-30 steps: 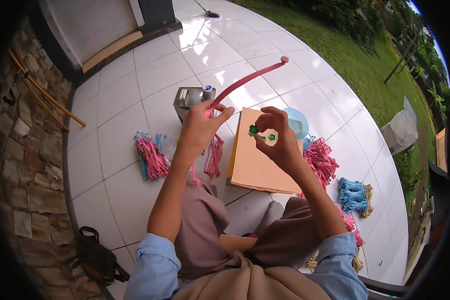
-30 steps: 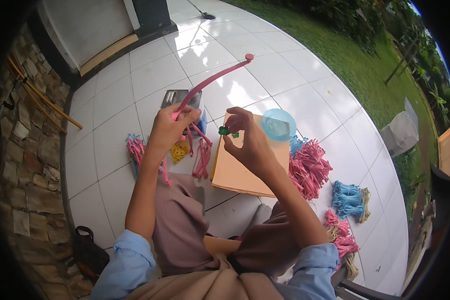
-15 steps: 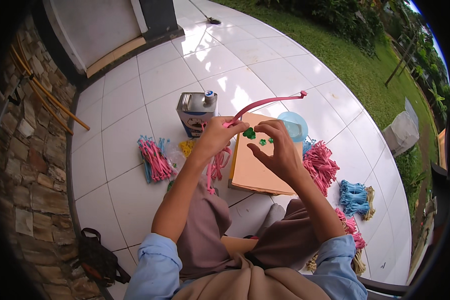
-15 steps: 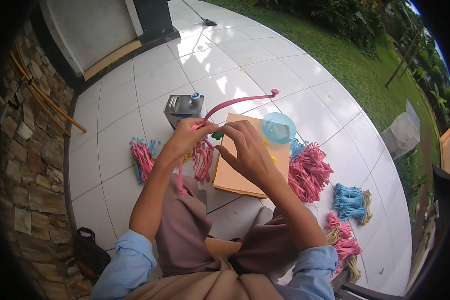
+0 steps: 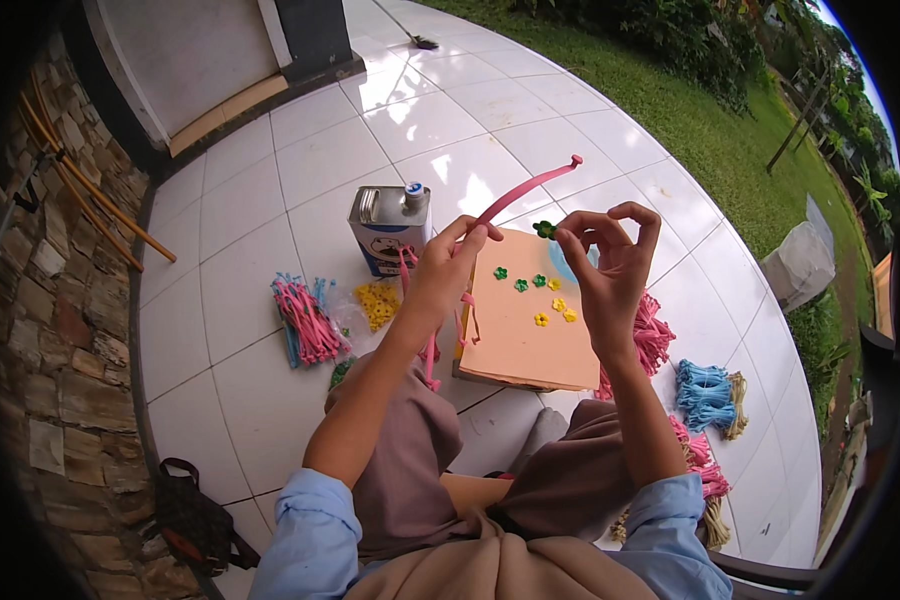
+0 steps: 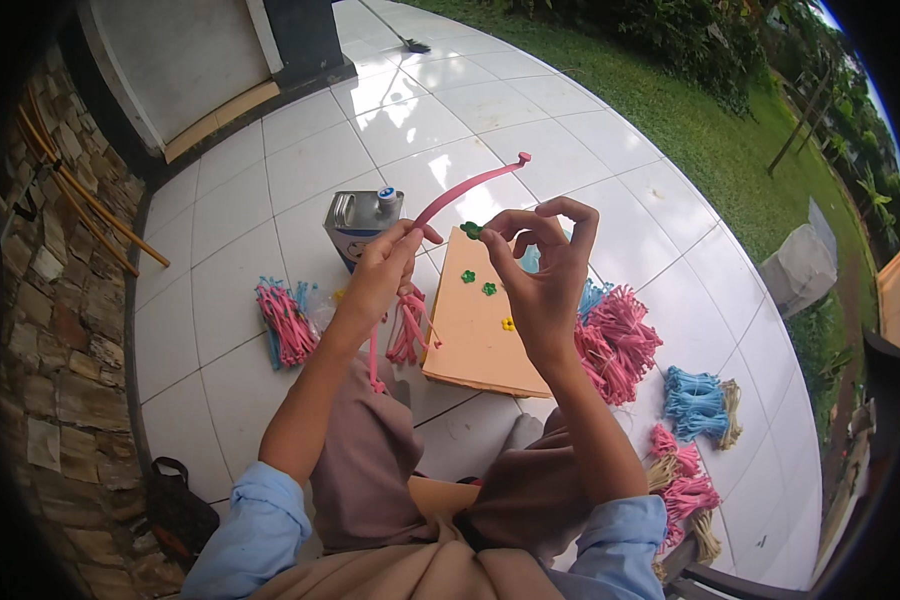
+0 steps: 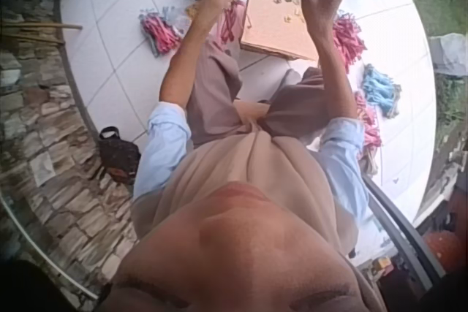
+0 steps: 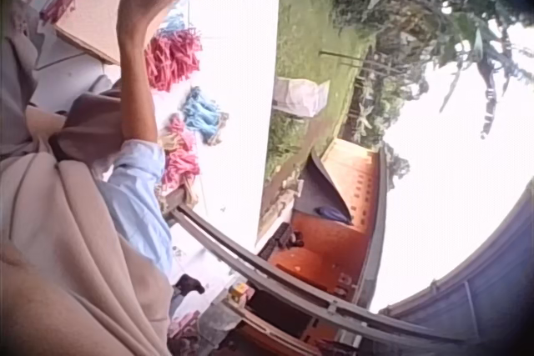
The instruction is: The person applies adhesive to small plastic flowers and a strap, then presses the flowers onto the strap while it rests on a board.
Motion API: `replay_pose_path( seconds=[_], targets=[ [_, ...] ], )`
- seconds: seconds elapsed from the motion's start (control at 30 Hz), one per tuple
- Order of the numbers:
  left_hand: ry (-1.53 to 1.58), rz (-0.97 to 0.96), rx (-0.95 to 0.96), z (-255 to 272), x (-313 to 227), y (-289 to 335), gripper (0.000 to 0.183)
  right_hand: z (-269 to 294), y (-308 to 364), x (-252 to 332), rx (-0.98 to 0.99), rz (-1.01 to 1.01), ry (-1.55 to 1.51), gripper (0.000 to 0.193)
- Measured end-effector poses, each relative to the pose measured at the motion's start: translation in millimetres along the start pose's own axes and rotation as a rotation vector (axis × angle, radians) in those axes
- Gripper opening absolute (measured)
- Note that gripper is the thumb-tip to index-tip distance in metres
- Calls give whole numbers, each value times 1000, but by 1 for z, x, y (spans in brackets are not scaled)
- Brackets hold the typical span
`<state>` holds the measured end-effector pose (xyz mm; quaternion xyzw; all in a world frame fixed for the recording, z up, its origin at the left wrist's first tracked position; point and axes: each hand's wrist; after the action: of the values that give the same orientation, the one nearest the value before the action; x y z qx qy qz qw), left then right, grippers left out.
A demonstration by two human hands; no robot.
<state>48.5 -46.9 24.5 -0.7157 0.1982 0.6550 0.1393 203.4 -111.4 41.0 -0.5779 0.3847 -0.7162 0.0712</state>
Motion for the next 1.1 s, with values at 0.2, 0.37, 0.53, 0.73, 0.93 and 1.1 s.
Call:
replay_pose_path(
  seconds=[0.2,0.37,0.53,0.73,0.93,1.1],
  targets=[
    [-121,-123,23,0,2,3,22,3,-8,17,32,-438,-278,46],
    [-10,-99,34,-9,-4,10,21,1,-8,9,16,-518,-325,48],
    [-34,-113,-6,-13,-5,12,22,3,-8,4,42,-582,-293,50],
    [-57,-124,-1,-13,2,13,22,-2,-2,0,-41,-604,-346,51],
    [86,-226,-65,-23,10,11,23,-14,1,6,-106,-487,-413,41],
    [68,-286,-115,-33,4,16,23,-10,0,3,-165,-434,-491,37]
  ],
)
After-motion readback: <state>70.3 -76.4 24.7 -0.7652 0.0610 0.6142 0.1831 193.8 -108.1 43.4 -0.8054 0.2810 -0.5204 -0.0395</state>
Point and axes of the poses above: each hand's wrist, its own y-axis away from the middle knuckle, its own z-axis out of the back of the hand, x = y × z
